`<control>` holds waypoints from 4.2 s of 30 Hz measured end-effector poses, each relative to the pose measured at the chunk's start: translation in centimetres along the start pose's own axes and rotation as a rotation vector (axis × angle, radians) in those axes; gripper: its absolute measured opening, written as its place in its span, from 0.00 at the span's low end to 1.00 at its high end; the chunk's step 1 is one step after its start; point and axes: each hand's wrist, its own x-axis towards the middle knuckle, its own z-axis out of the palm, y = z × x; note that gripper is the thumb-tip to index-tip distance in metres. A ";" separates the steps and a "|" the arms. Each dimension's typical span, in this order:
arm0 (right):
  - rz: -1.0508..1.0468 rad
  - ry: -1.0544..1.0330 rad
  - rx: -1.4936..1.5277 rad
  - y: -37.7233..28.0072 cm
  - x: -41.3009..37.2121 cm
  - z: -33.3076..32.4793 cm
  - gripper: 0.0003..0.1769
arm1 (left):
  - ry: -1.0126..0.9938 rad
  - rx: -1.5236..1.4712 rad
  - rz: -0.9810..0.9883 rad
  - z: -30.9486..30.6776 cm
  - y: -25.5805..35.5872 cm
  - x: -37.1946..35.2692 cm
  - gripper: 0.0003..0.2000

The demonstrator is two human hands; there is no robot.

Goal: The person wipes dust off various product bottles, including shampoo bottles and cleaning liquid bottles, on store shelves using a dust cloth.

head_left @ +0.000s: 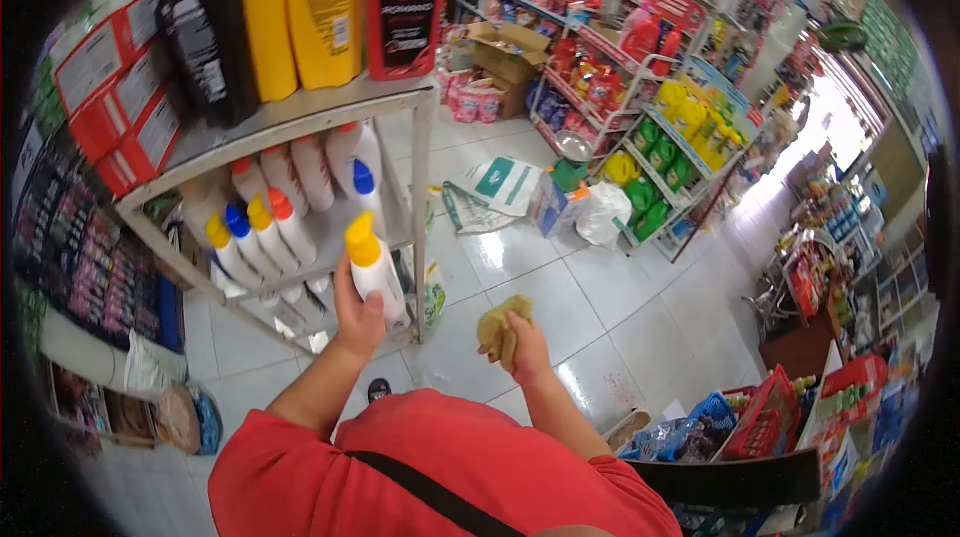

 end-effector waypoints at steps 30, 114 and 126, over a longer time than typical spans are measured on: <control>0.014 0.090 -0.017 1.6 -0.4 -2.0 0.18 | 0.209 0.492 -0.019 -3.4 -9.5 5.6 0.29; -1.070 -0.003 -0.709 -0.4 -3.0 4.1 0.25 | -0.082 -0.244 -0.370 9.8 2.7 -0.5 0.12; -0.770 -0.040 -0.306 -1.8 -1.3 4.2 0.24 | -0.211 -0.322 -0.420 9.2 3.6 -1.2 0.12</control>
